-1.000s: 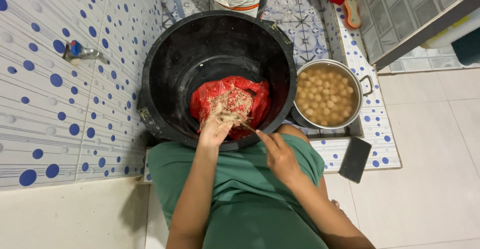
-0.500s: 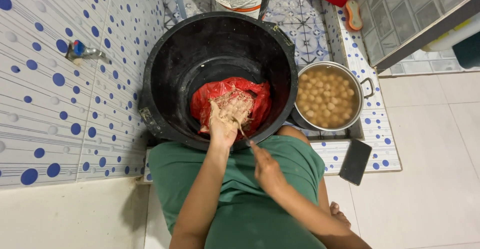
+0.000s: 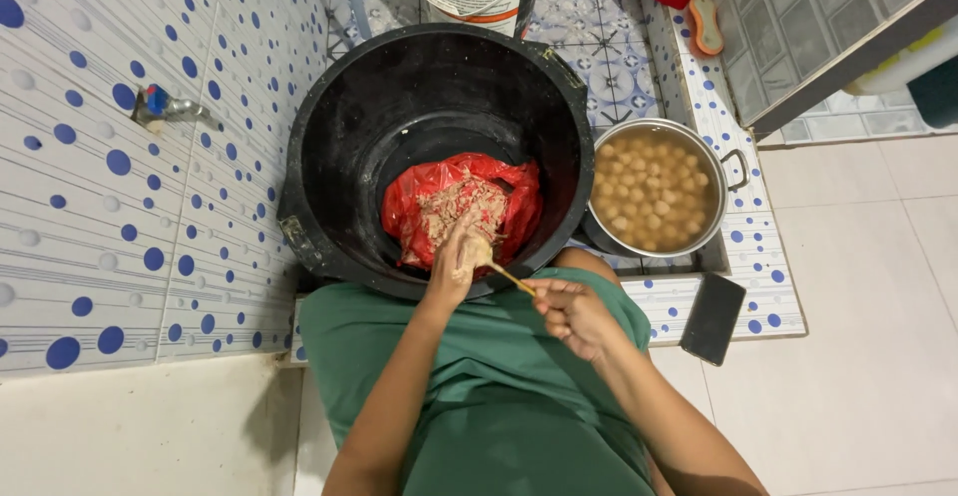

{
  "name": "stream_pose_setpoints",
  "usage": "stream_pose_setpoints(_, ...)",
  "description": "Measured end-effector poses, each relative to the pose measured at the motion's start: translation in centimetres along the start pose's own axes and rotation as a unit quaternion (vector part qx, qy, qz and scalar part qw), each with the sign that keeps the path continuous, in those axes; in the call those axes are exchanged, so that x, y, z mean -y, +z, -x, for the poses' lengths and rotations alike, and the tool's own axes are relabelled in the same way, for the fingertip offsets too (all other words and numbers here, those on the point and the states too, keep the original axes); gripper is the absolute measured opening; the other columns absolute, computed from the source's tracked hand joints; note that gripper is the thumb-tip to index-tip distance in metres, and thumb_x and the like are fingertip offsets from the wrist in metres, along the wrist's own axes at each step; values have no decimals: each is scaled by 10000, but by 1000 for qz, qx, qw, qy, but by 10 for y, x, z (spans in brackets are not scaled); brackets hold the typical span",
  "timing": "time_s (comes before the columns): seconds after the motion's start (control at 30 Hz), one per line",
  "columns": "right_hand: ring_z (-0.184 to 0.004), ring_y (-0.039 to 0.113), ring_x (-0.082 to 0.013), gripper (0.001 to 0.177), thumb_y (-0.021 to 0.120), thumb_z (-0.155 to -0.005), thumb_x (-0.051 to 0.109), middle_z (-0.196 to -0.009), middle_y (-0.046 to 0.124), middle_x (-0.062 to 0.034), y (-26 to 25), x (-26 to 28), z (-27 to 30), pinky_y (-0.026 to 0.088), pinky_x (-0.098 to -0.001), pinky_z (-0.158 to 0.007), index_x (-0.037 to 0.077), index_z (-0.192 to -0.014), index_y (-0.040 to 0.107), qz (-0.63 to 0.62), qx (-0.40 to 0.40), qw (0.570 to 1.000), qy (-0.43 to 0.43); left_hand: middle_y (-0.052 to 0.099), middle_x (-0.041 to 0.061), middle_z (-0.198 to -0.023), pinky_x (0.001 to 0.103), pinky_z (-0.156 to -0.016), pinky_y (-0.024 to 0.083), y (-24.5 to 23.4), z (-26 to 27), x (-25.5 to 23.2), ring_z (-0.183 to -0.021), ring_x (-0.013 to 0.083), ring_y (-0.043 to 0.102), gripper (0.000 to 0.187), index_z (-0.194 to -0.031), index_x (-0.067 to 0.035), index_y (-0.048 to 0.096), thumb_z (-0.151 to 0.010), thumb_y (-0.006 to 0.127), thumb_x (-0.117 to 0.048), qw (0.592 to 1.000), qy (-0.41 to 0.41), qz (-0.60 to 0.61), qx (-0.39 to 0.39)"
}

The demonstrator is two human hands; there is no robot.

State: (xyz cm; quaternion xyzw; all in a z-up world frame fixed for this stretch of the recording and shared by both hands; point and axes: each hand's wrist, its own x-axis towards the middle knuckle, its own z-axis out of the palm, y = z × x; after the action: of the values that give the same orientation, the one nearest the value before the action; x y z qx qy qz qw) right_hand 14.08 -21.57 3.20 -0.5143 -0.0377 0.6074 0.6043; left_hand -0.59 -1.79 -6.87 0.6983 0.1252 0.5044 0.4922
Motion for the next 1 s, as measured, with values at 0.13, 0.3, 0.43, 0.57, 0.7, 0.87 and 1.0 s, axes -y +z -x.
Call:
stream_pose_setpoints(0.13, -412, 295, -17, 308, 576, -976, 9, -654, 542, -98, 2, 11, -3, 246, -165, -315, -96, -1256, 653, 61, -22, 993, -102, 631, 186, -1340, 399, -1095, 507, 16, 3, 27, -1227, 245, 588, 759, -1510, 1, 461, -822, 775, -55, 930, -343, 123, -40)
stream_pose_setpoints(0.3, -704, 680, -186, 350, 626, -955, -8, -734, 692, -61, -3, 9, -11, 556, -305, -701, 166, -1214, 784, 444, -56, 795, -410, 606, 331, -1330, 685, -1089, 404, -1, -26, -14, -1258, 531, 562, 1001, -1387, -20, 591, -884, 367, -855, 681, -539, 486, -93)
stream_pose_setpoints(0.43, -642, 639, -180, 334, 604, -967, -14, -798, 682, -46, 0, 11, -13, 548, -290, -602, 126, -1224, 765, 540, -33, 696, -472, 697, 342, -1114, 610, -884, 594, -2, -37, -7, -919, 454, 731, 829, -1255, 27, 663, -938, 496, -720, 669, -600, 430, -91)
stream_pose_setpoints(0.57, -715, 625, -216, 367, 500, -1000, 53, -886, 639, -35, -4, 31, -20, 534, -333, -625, 175, -1254, 735, 650, -42, 478, -589, 601, 98, -647, 362, -461, 545, -4, -60, -10, -499, 251, 613, 415, -894, -106, 631, -932, 713, -511, 715, -629, 304, -35)
stream_pose_setpoints(0.7, -768, 648, -237, 369, 479, -1022, 65, -941, 656, -56, 1, 55, -30, 541, -343, -653, 141, -1283, 728, 623, -10, 467, -628, 541, 38, -511, 231, -394, 455, -10, -111, -60, -419, 140, 524, 422, -706, -120, 586, -973, 684, -431, 742, -576, 341, 25)
stream_pose_setpoints(0.87, -767, 665, -267, 374, 534, -990, -30, -899, 666, -62, 6, 57, -68, 553, -351, -703, 102, -1264, 751, 527, -61, 566, -631, 484, 42, -574, 258, -545, 534, -20, -121, -23, -547, 151, 549, 468, -632, -77, 517, -971, 700, -341, 688, -533, 469, -151)
stream_pose_setpoints(1.0, -773, 672, -324, 372, 552, -965, -112, -828, 649, -118, -8, 42, -128, 552, -388, -713, 48, -1241, 744, 472, -93, 641, -597, 671, 38, -678, 342, -566, 596, -18, -105, 19, -637, 147, 676, 266, -832, -132, 669, -874, 819, -347, 824, -540, 146, -84)
